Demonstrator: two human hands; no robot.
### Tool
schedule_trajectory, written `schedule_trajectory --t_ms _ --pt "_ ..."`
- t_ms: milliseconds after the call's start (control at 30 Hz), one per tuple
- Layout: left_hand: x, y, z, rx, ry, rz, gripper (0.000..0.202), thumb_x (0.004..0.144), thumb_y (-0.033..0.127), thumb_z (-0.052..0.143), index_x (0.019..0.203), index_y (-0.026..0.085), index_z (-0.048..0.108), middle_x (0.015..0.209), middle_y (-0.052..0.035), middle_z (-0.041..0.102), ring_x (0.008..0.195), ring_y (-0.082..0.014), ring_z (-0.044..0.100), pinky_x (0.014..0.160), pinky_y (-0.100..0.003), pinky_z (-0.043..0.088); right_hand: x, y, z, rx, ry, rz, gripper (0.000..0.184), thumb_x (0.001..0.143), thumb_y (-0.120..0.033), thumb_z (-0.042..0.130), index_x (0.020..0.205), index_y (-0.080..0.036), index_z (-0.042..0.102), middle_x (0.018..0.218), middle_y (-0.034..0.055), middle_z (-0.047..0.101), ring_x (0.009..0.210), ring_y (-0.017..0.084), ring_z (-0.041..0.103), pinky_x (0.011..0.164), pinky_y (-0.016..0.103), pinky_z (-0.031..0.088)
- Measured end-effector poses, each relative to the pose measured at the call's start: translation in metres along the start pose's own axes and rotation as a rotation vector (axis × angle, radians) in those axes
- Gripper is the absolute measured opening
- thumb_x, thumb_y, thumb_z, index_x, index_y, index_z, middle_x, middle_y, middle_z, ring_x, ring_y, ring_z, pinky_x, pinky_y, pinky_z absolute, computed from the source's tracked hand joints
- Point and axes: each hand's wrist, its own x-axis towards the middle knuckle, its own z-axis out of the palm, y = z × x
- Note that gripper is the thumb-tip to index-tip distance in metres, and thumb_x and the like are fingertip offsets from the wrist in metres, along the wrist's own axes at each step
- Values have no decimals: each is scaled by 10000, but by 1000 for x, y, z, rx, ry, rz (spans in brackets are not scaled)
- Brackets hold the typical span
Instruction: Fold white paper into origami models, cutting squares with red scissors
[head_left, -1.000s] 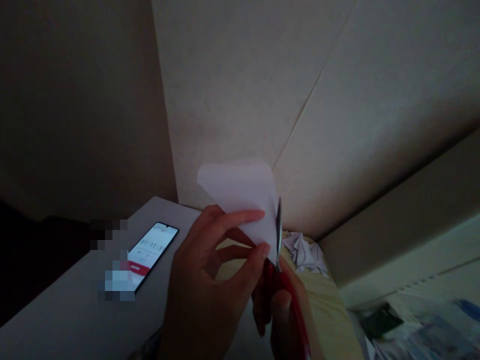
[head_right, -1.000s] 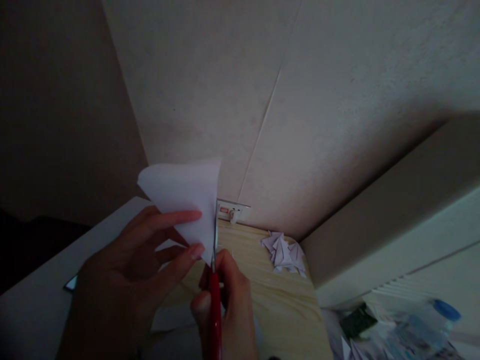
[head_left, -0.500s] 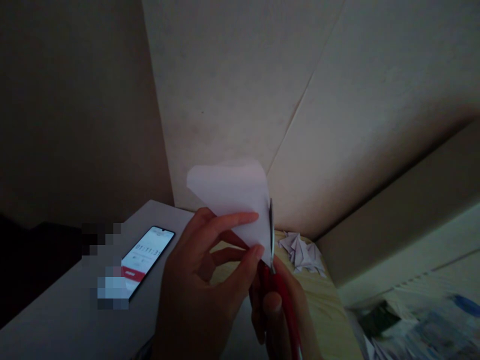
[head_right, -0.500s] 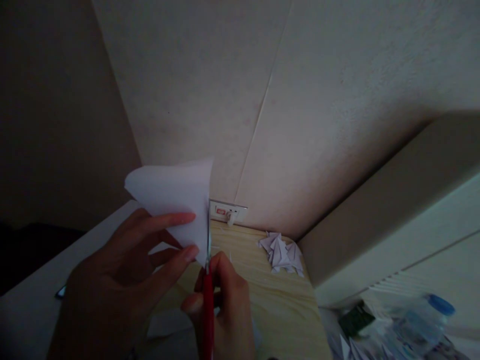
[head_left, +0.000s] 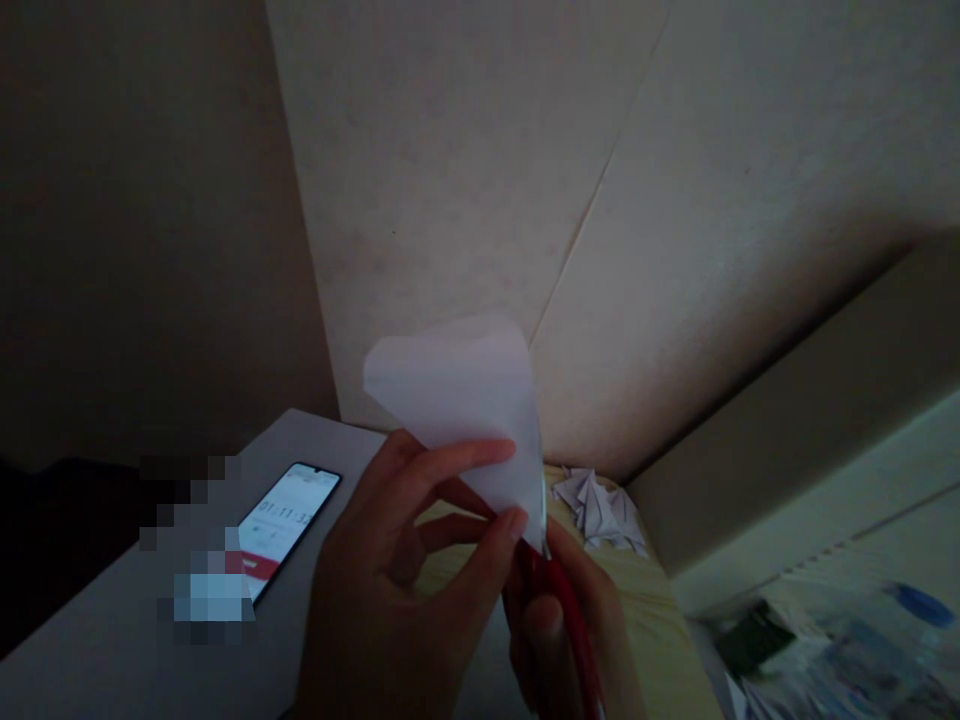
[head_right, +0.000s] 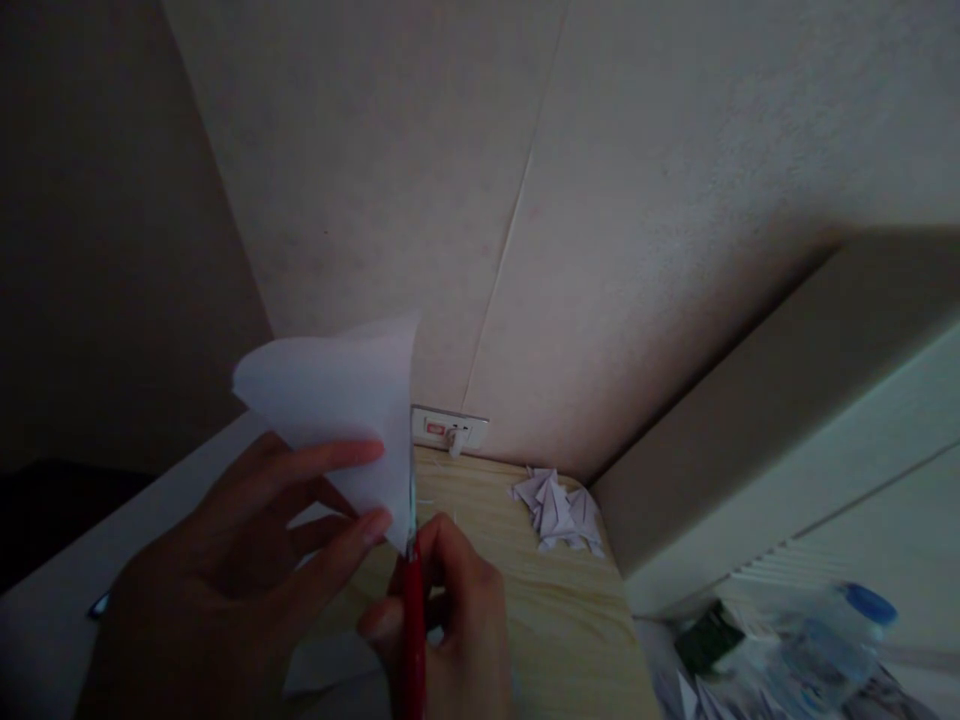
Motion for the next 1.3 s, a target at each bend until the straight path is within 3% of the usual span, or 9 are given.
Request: schedule_trajectory --t_ms 167,267,433,600,800,967,1100,1200,1300 --pt "0 1 -1 -2 -23 -9 269 685 145 744 821 376 760 938 60 624 675 -72 661 580 -110 572 -1 -9 -2 193 27 117 569 683 -789 577 679 -228 482 564 -31 434 429 85 353 294 195 179" --pt "2 3 -4 34 -43 0 267 696 140 740 841 363 761 892 54 612 672 -67 650 584 -93 554 -1 -5 -6 250 55 125 546 712 -746 600 682 -214 476 519 -65 382 397 58 289 327 189 218" --pt "9 2 -9 96 -92 12 146 715 195 723 820 291 759 915 20 631 726 -105 652 623 -140 567 7 -2 -18 108 94 23 427 824 -609 581 696 -211 493 540 -57 439 424 79 382 368 189 335" --pt "20 -3 -16 148 -149 36 94 743 182 656 708 243 718 847 6 627 776 -134 643 648 -166 557 20 -4 -29 -132 190 -2 162 763 -340 694 814 -205 620 733 4 627 653 157 601 570 257 529" --pt "29 -5 -26 301 -285 -10 159 759 197 625 875 251 719 897 5 687 762 -149 649 674 -211 554 23 2 -39 -54 302 -70 127 751 -233 700 853 -239 625 827 -7 675 742 143 648 645 237 541" --pt "34 -9 -32 390 -413 33 257 873 250 499 957 285 740 946 5 729 795 -164 672 681 -237 554 18 -3 -41 108 252 -132 99 824 -285 688 902 -245 643 1012 7 713 852 126 697 780 235 561" --pt "34 -12 -32 363 -455 5 272 834 196 527 980 288 737 1022 2 730 872 -180 688 720 -250 547 17 -4 -39 182 172 -108 127 841 -303 691 956 -268 648 1126 5 715 852 121 715 766 224 569" --pt "34 -15 -31 428 -478 48 199 809 219 581 896 290 746 959 7 712 857 -175 673 712 -247 529 16 -5 -37 226 133 -75 178 815 -319 723 980 -283 667 1054 -9 745 833 123 719 749 211 570" --pt "36 -17 -31 561 -414 203 134 806 328 629 757 265 737 815 8 636 764 -168 620 683 -263 496 15 -6 -38 305 45 2 170 805 -329 735 952 -272 671 945 -17 764 809 130 732 711 200 571"
